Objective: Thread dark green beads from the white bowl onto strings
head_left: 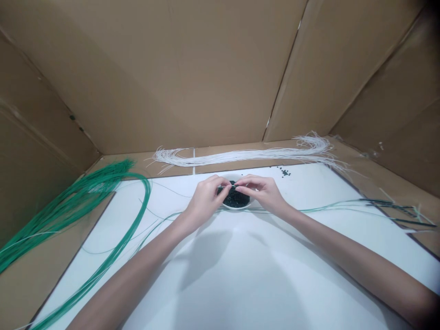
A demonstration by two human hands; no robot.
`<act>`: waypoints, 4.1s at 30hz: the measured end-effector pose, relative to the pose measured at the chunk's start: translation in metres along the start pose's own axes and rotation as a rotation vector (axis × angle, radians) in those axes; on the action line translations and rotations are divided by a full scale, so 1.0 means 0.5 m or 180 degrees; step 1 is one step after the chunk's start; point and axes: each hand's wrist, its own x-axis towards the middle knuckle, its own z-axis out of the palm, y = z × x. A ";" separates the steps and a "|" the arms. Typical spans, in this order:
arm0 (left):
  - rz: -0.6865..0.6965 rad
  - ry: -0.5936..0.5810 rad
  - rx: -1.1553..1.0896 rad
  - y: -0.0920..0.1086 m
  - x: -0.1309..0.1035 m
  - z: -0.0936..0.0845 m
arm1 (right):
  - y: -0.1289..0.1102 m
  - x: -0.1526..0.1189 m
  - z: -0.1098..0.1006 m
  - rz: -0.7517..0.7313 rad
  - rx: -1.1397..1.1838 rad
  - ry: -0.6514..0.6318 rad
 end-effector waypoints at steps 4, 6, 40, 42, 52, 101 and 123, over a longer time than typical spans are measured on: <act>0.0034 0.0021 -0.0027 0.003 -0.002 0.001 | -0.004 -0.002 0.004 0.0050 0.0051 0.0037; 0.0068 0.0040 -0.0046 0.005 -0.003 0.001 | -0.006 -0.003 0.005 0.0058 0.0070 0.0063; 0.0091 0.0072 -0.0070 0.005 -0.006 0.009 | -0.019 -0.012 0.002 -0.0440 -0.0631 0.0194; 0.0096 0.0103 -0.0053 0.003 -0.006 0.009 | -0.020 -0.011 0.002 -0.0450 -0.0597 0.0101; 0.0030 0.0120 -0.0357 -0.004 -0.010 0.019 | -0.020 -0.012 0.002 -0.0651 -0.0874 0.0146; 0.0524 0.0483 -0.0077 0.012 -0.009 0.002 | -0.029 -0.007 -0.009 -0.0589 -0.0454 0.0073; 0.0627 0.0435 -0.0039 0.010 -0.011 0.006 | -0.041 -0.009 -0.008 -0.0511 -0.0578 -0.0094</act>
